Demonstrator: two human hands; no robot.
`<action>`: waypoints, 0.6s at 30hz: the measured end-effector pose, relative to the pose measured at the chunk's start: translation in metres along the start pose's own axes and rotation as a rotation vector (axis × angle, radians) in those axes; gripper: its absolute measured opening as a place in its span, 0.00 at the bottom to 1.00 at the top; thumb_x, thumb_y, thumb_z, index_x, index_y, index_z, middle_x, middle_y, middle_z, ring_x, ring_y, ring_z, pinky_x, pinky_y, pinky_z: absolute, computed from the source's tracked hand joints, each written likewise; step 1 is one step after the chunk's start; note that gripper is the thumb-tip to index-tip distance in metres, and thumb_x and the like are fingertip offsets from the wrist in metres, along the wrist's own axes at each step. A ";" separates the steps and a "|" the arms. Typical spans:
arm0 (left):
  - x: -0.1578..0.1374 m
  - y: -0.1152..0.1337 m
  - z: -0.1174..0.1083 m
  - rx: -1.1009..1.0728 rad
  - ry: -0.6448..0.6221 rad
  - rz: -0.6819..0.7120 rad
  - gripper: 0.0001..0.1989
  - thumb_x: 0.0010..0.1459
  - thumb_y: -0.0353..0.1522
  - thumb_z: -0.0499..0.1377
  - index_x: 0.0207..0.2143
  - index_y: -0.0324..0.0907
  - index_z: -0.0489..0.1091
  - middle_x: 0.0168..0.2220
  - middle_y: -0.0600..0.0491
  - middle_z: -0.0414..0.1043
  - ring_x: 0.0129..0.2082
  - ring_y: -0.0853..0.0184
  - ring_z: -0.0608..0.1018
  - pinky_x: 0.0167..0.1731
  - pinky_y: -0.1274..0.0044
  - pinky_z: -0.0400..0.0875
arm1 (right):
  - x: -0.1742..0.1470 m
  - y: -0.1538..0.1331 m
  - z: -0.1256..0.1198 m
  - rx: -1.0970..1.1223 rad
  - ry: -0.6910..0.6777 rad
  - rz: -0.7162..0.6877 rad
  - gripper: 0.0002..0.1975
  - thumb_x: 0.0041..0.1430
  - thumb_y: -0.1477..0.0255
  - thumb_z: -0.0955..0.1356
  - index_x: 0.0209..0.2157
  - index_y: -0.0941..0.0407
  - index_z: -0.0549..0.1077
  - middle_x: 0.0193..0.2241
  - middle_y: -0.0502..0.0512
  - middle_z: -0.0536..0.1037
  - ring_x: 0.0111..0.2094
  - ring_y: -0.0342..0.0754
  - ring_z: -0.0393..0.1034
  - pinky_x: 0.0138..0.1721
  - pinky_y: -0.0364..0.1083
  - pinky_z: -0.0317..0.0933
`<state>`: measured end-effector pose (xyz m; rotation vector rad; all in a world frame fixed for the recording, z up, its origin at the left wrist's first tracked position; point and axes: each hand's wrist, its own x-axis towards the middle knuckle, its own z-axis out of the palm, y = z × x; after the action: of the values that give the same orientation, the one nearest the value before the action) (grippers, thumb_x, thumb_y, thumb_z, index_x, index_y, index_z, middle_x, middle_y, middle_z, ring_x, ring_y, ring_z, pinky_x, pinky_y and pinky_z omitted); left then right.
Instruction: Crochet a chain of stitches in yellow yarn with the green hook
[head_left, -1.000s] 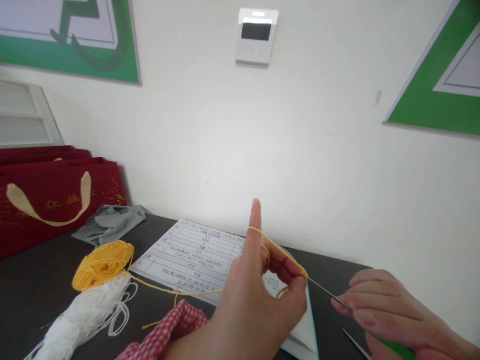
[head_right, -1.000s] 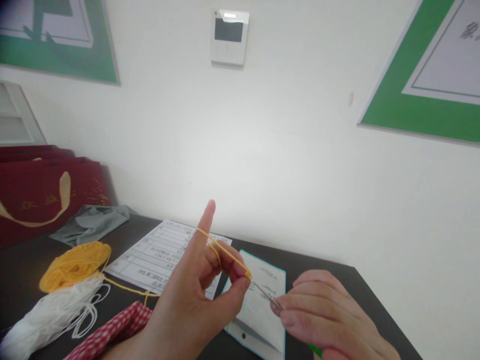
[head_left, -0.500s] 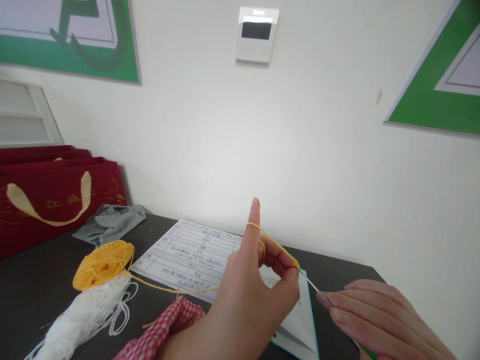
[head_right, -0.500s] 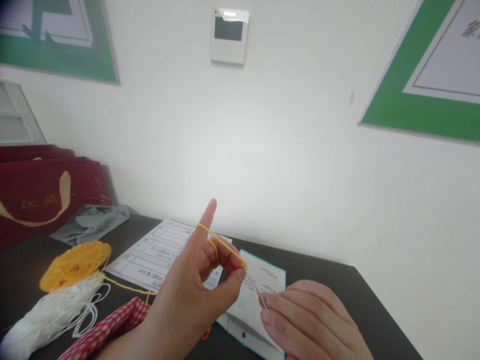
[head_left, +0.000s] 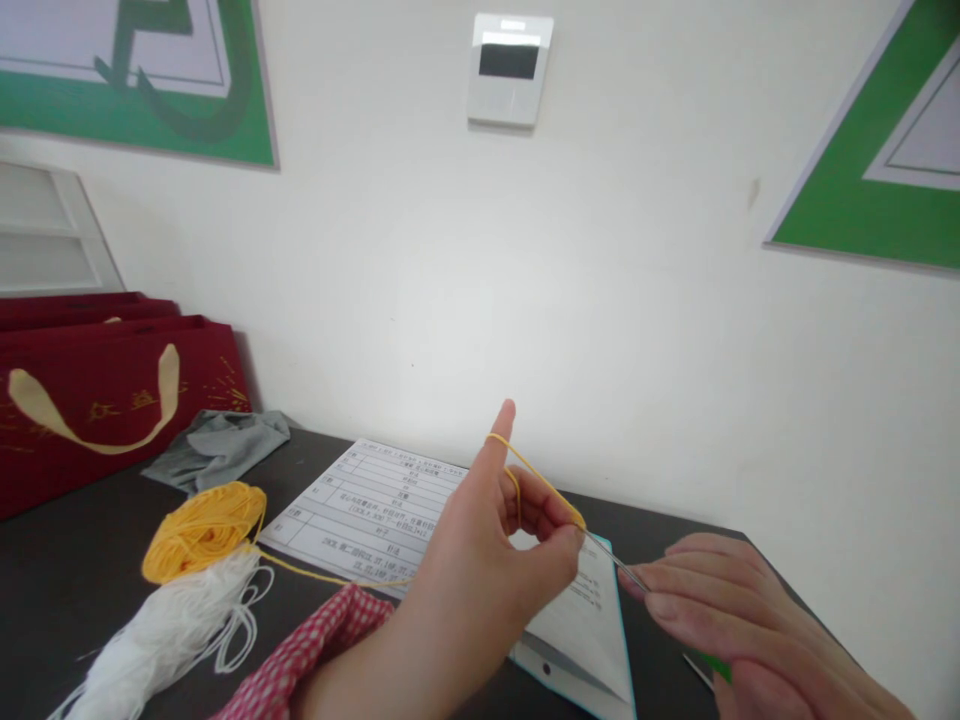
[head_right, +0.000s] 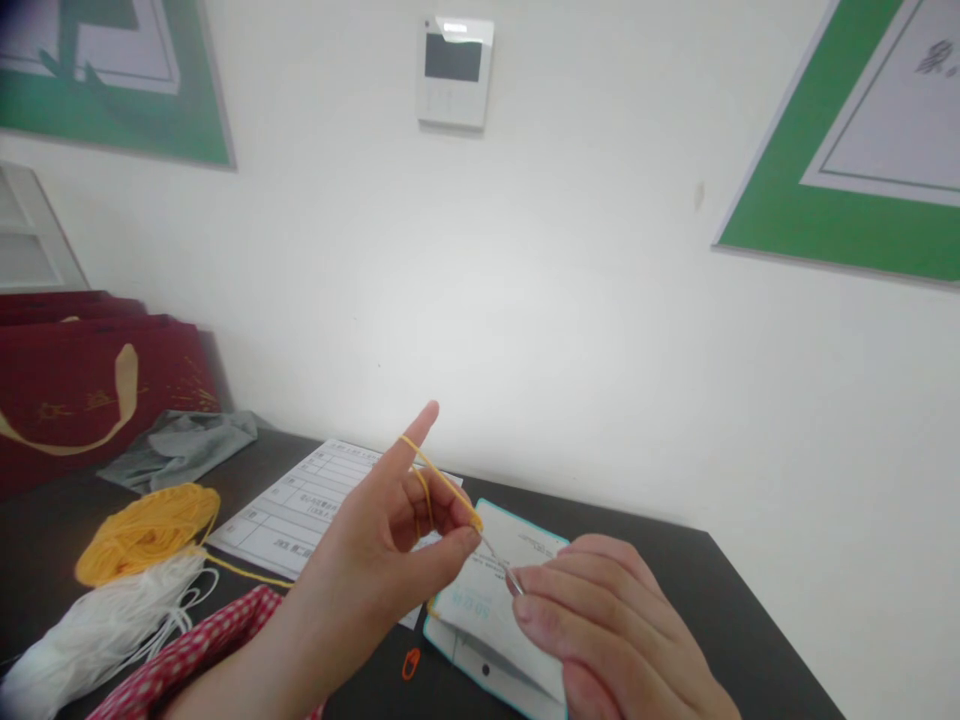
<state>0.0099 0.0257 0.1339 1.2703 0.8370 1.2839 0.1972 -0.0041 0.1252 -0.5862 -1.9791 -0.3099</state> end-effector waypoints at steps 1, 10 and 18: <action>0.001 0.001 0.000 -0.017 -0.001 -0.014 0.53 0.45 0.26 0.62 0.71 0.39 0.39 0.25 0.63 0.71 0.27 0.70 0.73 0.32 0.76 0.70 | 0.002 0.000 -0.001 -0.015 -0.035 -0.043 0.16 0.72 0.68 0.62 0.35 0.57 0.78 0.28 0.56 0.85 0.30 0.48 0.82 0.35 0.45 0.77; 0.000 0.006 0.001 -0.055 0.016 -0.031 0.55 0.45 0.25 0.63 0.71 0.40 0.38 0.25 0.63 0.71 0.27 0.71 0.73 0.32 0.76 0.69 | 0.008 0.001 -0.004 -0.106 -0.068 -0.149 0.17 0.74 0.68 0.60 0.35 0.59 0.75 0.28 0.55 0.85 0.31 0.45 0.82 0.38 0.43 0.76; 0.000 0.005 0.000 -0.049 0.015 -0.021 0.54 0.45 0.26 0.62 0.71 0.40 0.38 0.25 0.63 0.70 0.27 0.70 0.73 0.33 0.75 0.69 | -0.001 -0.001 0.004 -0.118 0.030 -0.111 0.19 0.73 0.67 0.60 0.32 0.59 0.76 0.27 0.55 0.85 0.30 0.44 0.82 0.37 0.43 0.75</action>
<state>0.0093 0.0252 0.1390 1.2120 0.8226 1.2914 0.1941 -0.0034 0.1230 -0.5445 -1.9779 -0.5044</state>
